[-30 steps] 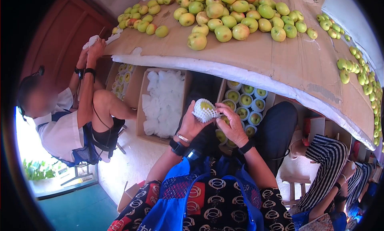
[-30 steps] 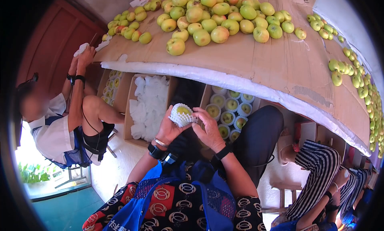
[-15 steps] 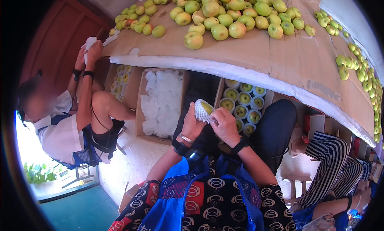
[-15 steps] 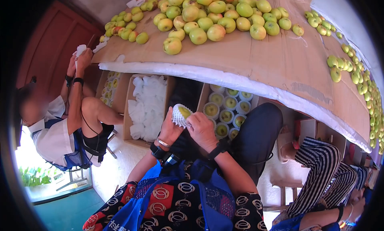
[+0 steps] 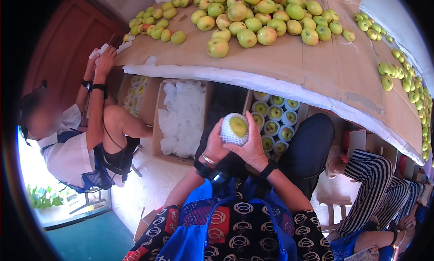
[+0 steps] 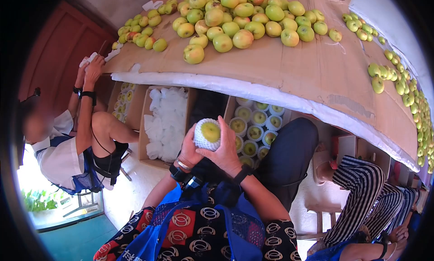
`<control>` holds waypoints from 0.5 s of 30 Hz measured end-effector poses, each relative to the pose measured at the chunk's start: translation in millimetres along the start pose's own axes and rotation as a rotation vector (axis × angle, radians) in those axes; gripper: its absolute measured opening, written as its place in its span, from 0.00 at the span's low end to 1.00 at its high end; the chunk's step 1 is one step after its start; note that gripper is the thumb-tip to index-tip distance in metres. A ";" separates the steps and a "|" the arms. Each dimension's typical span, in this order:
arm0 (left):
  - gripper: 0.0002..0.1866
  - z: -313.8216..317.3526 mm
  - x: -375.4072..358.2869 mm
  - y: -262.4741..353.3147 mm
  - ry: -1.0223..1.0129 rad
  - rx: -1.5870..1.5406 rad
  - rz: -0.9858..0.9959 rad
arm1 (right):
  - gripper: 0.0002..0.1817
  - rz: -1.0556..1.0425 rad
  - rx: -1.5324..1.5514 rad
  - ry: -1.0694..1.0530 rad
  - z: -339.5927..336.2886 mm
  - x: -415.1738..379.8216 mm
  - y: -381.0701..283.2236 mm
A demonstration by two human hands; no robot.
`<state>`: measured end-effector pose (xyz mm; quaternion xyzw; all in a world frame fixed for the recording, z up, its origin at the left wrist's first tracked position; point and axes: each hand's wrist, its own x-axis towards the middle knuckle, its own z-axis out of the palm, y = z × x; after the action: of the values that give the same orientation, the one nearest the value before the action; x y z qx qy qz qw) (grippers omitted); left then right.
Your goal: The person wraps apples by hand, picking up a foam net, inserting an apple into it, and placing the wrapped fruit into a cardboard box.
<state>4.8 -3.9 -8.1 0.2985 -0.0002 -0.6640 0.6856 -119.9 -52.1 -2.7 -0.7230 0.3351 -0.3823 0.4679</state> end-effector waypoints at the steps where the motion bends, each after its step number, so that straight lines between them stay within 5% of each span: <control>1: 0.23 1.5 1.1 -3.3 0.023 0.040 0.014 | 0.55 0.000 0.001 0.001 -0.4 0.9 -0.8; 9: 0.20 0.9 3.4 -8.9 -0.107 0.015 0.015 | 0.51 -0.121 -0.183 0.130 -1.5 6.3 5.8; 15: 0.22 28.0 -9.5 17.3 0.078 0.128 -0.060 | 0.47 -0.375 -0.402 0.123 -17.9 15.2 6.3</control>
<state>8.3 -7.7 25.7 0.3673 -0.0069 -0.6708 0.6443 -128.8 -74.5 -0.1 -0.8260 0.2923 -0.4312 0.2151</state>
